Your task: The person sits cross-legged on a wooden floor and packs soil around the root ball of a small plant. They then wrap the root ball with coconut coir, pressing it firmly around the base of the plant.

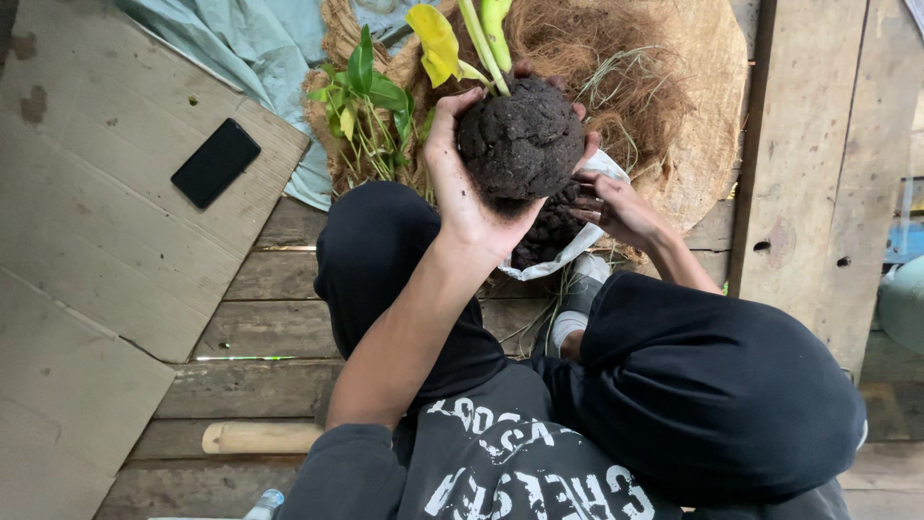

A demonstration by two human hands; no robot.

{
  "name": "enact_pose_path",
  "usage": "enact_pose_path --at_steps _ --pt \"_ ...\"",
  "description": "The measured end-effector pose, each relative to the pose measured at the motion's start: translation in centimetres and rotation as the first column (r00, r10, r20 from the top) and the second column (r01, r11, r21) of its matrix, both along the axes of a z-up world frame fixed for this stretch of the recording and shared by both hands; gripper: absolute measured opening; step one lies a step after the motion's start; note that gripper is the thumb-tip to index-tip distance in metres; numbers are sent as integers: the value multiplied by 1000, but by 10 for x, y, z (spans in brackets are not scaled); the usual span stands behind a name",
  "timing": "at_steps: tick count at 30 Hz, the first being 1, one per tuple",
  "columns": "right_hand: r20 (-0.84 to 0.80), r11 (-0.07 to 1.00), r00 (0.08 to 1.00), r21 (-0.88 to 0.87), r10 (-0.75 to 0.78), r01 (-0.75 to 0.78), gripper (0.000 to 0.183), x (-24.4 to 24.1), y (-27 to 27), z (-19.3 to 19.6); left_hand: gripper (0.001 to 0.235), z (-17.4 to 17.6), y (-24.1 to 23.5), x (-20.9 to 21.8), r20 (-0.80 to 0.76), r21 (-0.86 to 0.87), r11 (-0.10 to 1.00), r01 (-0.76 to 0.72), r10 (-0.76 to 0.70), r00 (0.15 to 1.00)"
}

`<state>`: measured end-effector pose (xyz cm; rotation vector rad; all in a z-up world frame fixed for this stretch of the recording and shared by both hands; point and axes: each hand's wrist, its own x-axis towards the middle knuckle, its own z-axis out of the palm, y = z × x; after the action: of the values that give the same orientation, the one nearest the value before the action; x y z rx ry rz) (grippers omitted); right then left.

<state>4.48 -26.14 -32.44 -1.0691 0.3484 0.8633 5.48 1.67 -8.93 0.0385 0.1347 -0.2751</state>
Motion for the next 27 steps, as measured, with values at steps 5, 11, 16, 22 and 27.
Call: enact_pose_path --at_steps 5,11,16,22,27 --pt "26 980 998 -194 55 -49 60 -2 8 3 44 0 1 -1 -19 4 1000 6 -6 1000" --pt "287 874 935 -485 206 -44 43 -5 11 5 44 1 0 -1 -41 26 1000 16 -15 999" --pt "307 785 907 -618 287 -39 49 -3 18 11 45 1 0 -2 -38 -4 999 32 -32 999" --pt "259 844 937 -533 233 -63 54 -2 19 18 44 1 1 -1 -35 14 1000 24 -23 999" --pt "191 948 980 -299 -49 106 50 -4 22 15 43 0 0 -1 -39 5 1000 31 -31 999"
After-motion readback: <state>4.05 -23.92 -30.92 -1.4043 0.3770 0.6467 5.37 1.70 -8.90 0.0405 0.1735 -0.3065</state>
